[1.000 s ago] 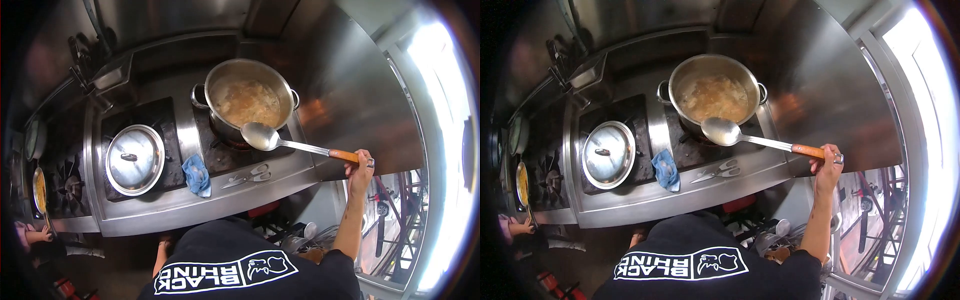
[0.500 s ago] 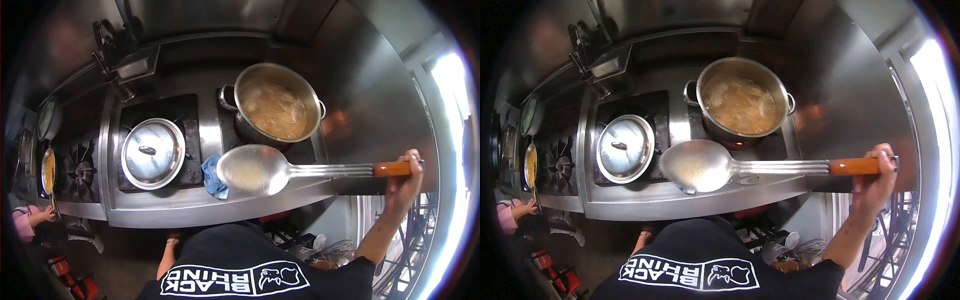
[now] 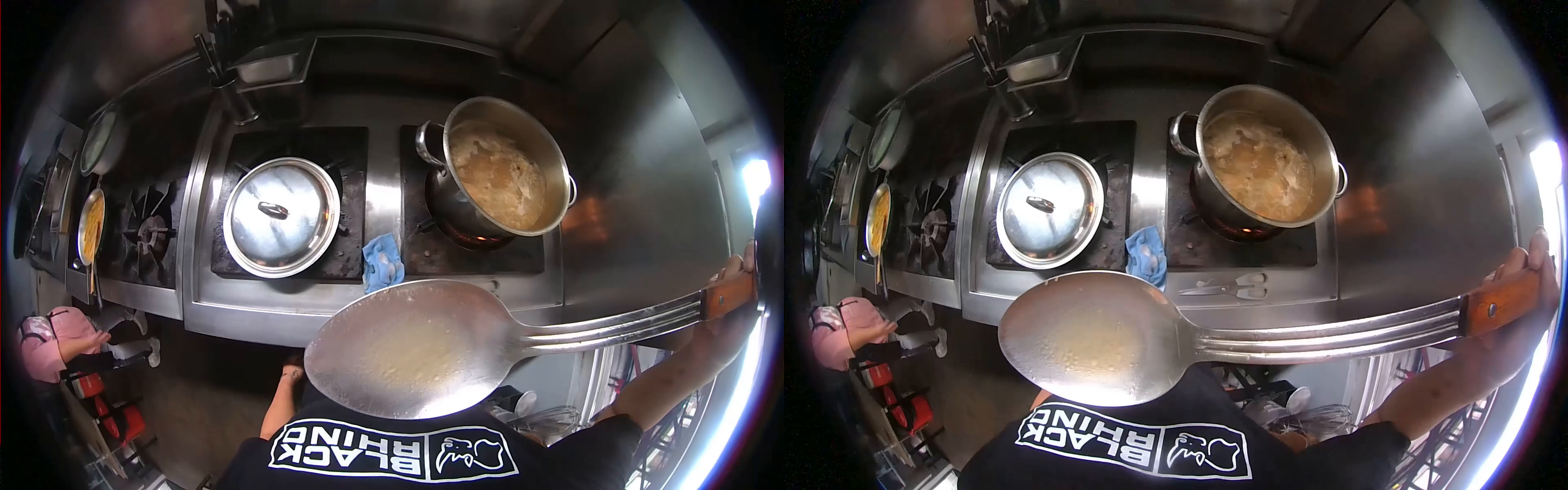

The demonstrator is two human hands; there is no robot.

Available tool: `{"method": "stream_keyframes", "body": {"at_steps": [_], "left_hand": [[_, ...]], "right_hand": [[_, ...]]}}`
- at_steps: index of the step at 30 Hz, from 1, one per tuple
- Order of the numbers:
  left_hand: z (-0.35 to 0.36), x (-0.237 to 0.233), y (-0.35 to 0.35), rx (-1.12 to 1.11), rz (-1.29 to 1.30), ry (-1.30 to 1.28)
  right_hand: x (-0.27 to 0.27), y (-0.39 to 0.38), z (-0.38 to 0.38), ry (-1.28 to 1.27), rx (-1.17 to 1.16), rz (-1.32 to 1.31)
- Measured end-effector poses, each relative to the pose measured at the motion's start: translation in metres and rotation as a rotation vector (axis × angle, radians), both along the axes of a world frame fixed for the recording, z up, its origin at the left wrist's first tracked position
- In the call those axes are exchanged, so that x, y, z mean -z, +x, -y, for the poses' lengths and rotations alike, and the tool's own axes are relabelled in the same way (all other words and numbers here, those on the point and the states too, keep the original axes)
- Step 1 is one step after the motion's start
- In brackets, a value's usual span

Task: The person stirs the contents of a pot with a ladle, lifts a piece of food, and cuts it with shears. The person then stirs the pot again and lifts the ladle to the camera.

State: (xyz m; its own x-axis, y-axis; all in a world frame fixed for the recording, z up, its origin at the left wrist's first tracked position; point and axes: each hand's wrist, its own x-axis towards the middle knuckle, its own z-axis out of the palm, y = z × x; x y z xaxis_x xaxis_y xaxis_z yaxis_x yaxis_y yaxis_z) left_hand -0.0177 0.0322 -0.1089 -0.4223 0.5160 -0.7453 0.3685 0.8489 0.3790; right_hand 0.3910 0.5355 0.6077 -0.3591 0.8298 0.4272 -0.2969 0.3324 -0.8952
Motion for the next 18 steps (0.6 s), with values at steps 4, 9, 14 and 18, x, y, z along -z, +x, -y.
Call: {"method": "stream_keyframes", "body": {"at_steps": [4,9,14,18], "left_hand": [[-0.007,-0.01,0.002,-0.021,0.061,-0.072],[-0.003,-0.002,0.006,-0.014,0.017,0.074],[0.004,0.01,0.012,0.069,-0.128,-0.015],[0.0,0.013,0.01,0.1,-0.093,-0.03]], "right_hand": [[0.006,-0.008,-0.012,0.12,0.128,0.01],[-0.006,-0.001,-0.013,0.044,-0.14,0.023],[-0.005,0.002,-0.023,0.19,-0.08,0.01],[-0.01,0.004,-0.025,0.153,-0.152,-0.014]]}}
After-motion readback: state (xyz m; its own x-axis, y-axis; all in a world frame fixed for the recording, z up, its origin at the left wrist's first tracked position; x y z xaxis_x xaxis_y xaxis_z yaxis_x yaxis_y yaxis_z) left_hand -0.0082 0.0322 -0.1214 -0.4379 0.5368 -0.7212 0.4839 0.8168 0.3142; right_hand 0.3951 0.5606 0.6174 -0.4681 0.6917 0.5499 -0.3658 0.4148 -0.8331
